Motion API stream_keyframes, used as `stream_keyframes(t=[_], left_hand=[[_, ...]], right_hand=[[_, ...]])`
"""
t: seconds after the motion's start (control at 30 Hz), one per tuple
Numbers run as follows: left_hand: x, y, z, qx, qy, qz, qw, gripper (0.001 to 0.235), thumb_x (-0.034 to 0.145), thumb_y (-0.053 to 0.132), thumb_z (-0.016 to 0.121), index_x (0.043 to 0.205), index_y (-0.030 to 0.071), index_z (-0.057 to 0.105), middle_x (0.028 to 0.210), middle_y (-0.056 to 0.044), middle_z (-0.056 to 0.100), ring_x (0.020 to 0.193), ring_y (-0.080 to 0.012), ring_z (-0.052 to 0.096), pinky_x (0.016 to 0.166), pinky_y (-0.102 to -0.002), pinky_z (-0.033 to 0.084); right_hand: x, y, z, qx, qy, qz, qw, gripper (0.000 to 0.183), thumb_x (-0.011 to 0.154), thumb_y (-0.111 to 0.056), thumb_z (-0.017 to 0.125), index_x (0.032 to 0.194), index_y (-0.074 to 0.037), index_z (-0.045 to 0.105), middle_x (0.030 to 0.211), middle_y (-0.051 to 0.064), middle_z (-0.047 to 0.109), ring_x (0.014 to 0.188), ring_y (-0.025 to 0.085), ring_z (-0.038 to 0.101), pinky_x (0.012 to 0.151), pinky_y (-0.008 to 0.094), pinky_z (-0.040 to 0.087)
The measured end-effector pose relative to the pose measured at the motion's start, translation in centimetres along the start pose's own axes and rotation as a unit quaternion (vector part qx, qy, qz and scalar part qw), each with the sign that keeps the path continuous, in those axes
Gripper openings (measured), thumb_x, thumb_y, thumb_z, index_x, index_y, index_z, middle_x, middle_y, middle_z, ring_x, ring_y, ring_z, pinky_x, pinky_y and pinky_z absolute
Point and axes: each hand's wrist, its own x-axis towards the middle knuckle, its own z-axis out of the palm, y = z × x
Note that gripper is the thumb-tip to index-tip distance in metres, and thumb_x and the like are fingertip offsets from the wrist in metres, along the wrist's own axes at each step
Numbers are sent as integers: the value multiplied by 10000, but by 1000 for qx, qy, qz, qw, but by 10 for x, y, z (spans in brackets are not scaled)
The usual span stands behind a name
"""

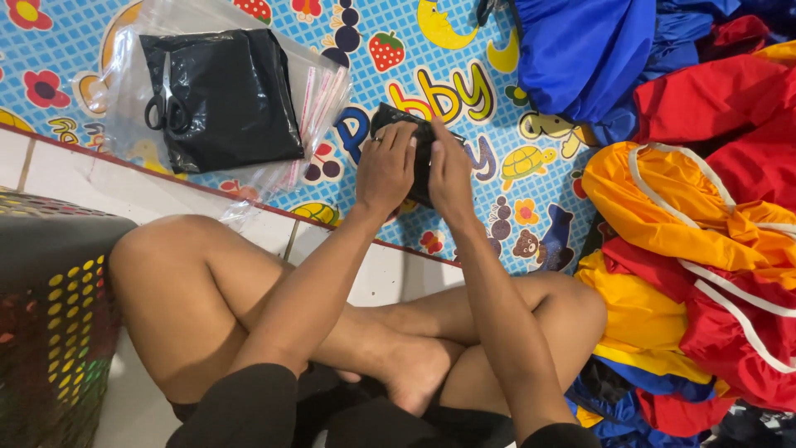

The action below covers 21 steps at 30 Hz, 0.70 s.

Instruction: The person sits on a colorful mat and folds a blue garment inside a clear plastic bag. They then place the folded item into a black plastic bag, seal it, and press down on the package to flatten it.

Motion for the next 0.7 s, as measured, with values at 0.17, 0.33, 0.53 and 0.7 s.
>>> stream_keyframes(t=[0.17,0.33,0.53,0.7], left_hand=[[-8,-5,10,83,-36,33,995,544,1114,504,329,1355,101,603,1447,-122,564,1437,-270,438,1185,-427,266],[-6,-10,19,123,-72,31,989,578,1125,481,295,1531,112,477,1610,-121,420,1537,-260,282,1257,-472,73],[17,-10,7,81,-177,-46,980,521,1133,427,243,1510,179,503,1601,-46,423,1505,-213,336,1203,-512,137],[37,-46,17,69,-146,-17,987,283,1071,396,538,1297,259,640,1297,36,627,1284,-196,547,1081,-487,303]], right_hand=[[6,35,-35,-42,66,38,996,269,1082,-384,577,1307,-276,675,1232,-36,627,1182,205,559,975,413,424],[16,52,-28,-5,70,74,995,246,997,-517,686,1186,-360,686,1105,-150,588,1086,121,530,901,389,375],[32,75,-14,65,93,136,984,141,914,-373,819,969,-277,732,895,-109,639,892,147,569,860,398,356],[33,60,-15,56,117,154,980,100,904,-330,825,934,-273,748,834,-121,643,854,133,572,853,391,336]])
